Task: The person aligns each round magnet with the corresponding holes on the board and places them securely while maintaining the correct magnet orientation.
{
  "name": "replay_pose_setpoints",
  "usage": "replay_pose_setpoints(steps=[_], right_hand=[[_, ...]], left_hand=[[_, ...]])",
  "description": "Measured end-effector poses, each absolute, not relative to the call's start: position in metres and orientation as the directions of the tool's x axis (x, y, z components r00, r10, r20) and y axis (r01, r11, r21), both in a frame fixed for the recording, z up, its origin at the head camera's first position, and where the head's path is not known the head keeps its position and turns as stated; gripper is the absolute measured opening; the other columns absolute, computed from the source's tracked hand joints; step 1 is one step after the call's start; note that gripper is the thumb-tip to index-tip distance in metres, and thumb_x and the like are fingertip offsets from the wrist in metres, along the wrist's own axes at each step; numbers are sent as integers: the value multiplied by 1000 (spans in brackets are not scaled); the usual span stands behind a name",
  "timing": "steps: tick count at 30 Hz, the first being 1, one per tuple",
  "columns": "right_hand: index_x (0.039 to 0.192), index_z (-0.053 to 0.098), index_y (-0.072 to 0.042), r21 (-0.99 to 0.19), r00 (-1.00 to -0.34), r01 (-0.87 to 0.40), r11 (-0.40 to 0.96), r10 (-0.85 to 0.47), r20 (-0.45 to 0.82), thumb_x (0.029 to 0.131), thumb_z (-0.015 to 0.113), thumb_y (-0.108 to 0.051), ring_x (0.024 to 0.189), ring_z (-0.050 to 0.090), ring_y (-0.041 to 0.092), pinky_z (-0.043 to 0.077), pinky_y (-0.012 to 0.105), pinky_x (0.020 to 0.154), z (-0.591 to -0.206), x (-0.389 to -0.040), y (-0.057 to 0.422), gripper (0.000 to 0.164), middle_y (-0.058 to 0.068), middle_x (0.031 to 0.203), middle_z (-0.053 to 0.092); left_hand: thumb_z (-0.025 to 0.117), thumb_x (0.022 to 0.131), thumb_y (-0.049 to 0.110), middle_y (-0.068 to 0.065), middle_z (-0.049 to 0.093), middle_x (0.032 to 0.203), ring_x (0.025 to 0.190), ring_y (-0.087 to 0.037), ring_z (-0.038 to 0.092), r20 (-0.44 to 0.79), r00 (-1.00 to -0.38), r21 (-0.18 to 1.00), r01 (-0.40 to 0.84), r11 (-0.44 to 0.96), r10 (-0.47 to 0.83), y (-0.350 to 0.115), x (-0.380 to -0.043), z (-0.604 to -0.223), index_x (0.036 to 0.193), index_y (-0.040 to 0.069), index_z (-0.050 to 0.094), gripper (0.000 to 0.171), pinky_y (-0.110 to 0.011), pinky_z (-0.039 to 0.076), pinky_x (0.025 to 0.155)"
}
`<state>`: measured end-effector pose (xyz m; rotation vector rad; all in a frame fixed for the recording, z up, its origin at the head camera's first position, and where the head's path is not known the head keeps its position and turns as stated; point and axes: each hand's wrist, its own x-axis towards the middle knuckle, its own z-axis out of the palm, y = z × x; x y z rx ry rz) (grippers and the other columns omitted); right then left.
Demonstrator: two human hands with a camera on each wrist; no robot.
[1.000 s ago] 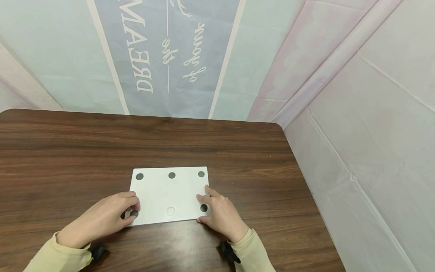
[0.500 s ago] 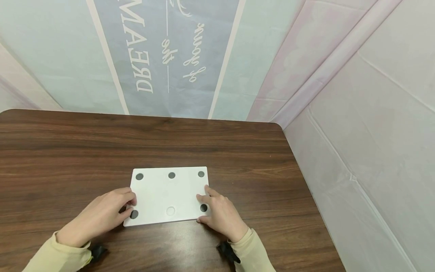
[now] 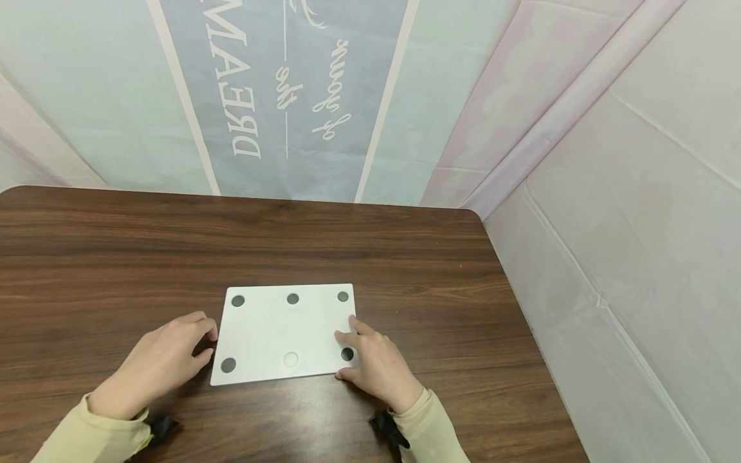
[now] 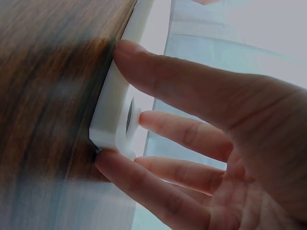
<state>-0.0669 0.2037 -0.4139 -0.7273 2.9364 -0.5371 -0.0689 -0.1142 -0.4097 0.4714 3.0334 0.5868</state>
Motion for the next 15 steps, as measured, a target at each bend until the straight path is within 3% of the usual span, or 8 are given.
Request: replay_pose_setpoints(steps=[4, 15], right_hand=[[117, 69, -8, -354, -885, -439, 826, -465, 13, 66, 88, -25, 109, 65, 32, 55, 41, 81, -414, -67, 203, 57, 25, 132, 56], [118, 69, -8, -349, -885, -440, 827, -466, 11, 67, 88, -25, 109, 65, 31, 55, 40, 81, -415, -67, 204, 57, 25, 132, 56]], left_hand=[[73, 72, 2, -1, 55, 75, 61, -14, 51, -4, -960, 350, 262, 899, 281, -117, -70, -411, 81, 6, 64, 12, -31, 41, 47], [79, 68, 7, -13, 57, 90, 81, -29, 59, -76, -963, 319, 223, 921, 259, -127, -69, -414, 99, -5, 61, 38, -41, 49, 55]])
